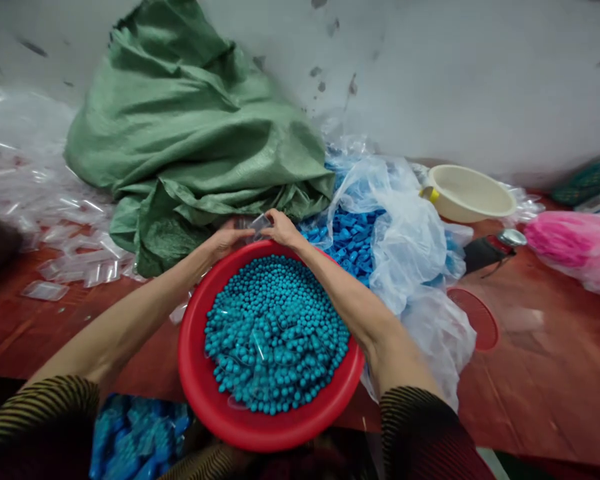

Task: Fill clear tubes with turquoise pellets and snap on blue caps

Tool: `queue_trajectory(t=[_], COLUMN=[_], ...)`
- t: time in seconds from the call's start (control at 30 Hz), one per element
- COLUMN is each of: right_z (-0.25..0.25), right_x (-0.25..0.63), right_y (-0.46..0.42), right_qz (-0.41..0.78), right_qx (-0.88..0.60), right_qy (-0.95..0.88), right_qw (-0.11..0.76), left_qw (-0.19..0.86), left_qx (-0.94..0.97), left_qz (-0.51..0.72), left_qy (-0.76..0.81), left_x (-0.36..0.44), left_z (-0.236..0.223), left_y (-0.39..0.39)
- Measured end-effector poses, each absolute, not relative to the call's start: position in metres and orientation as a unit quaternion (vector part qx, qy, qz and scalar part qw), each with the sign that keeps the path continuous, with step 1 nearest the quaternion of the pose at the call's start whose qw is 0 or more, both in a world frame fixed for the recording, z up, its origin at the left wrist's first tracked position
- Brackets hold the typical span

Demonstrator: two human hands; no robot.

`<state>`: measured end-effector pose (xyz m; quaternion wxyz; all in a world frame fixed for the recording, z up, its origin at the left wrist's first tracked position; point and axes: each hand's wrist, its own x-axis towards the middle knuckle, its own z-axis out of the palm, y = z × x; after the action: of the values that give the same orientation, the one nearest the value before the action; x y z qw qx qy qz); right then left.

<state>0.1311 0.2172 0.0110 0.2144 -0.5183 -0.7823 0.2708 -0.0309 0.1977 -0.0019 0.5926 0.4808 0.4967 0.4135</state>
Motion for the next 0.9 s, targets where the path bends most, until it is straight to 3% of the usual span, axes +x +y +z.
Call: queue_trajectory(t=[0.07, 0.17, 0.27, 0.47, 0.63, 0.8, 0.9], right_z=[0.009, 0.011, 0.019, 0.031, 0.034, 0.024, 0.009], right_x=[0.132, 0.132, 0.133, 0.151, 0.169, 0.181, 0.185], right_y=[0.217, 0.216, 0.213, 0.194, 0.169, 0.143, 0.133], right_qz=[0.243, 0.205, 0.249, 0.481, 0.512, 0.578, 0.538], right_qx=[-0.501, -0.485, -0.482, -0.499, -0.505, -0.498, -0.515], right_qy=[-0.791, -0.798, -0.776, -0.62, -0.598, -0.56, -0.608], right_qw=[0.254, 0.293, 0.322, 0.367, 0.354, 0.323, 0.273], left_qw=[0.468, 0.221, 0.117, 0.059, 0.031, 0.043, 0.067], left_qx=[0.558, 0.692, 0.743, 0.829, 0.859, 0.862, 0.832], left_qz=[0.42, 0.336, 0.238, 0.104, 0.044, 0.11, 0.139], left_qy=[0.541, 0.599, 0.615, 0.546, 0.509, 0.494, 0.534], left_x=[-0.031, -0.028, -0.026, -0.021, -0.016, -0.022, -0.03], left_z=[0.0, 0.003, 0.012, 0.038, 0.049, 0.043, 0.037], left_y=[0.196, 0.192, 0.185, 0.175, 0.167, 0.168, 0.176])
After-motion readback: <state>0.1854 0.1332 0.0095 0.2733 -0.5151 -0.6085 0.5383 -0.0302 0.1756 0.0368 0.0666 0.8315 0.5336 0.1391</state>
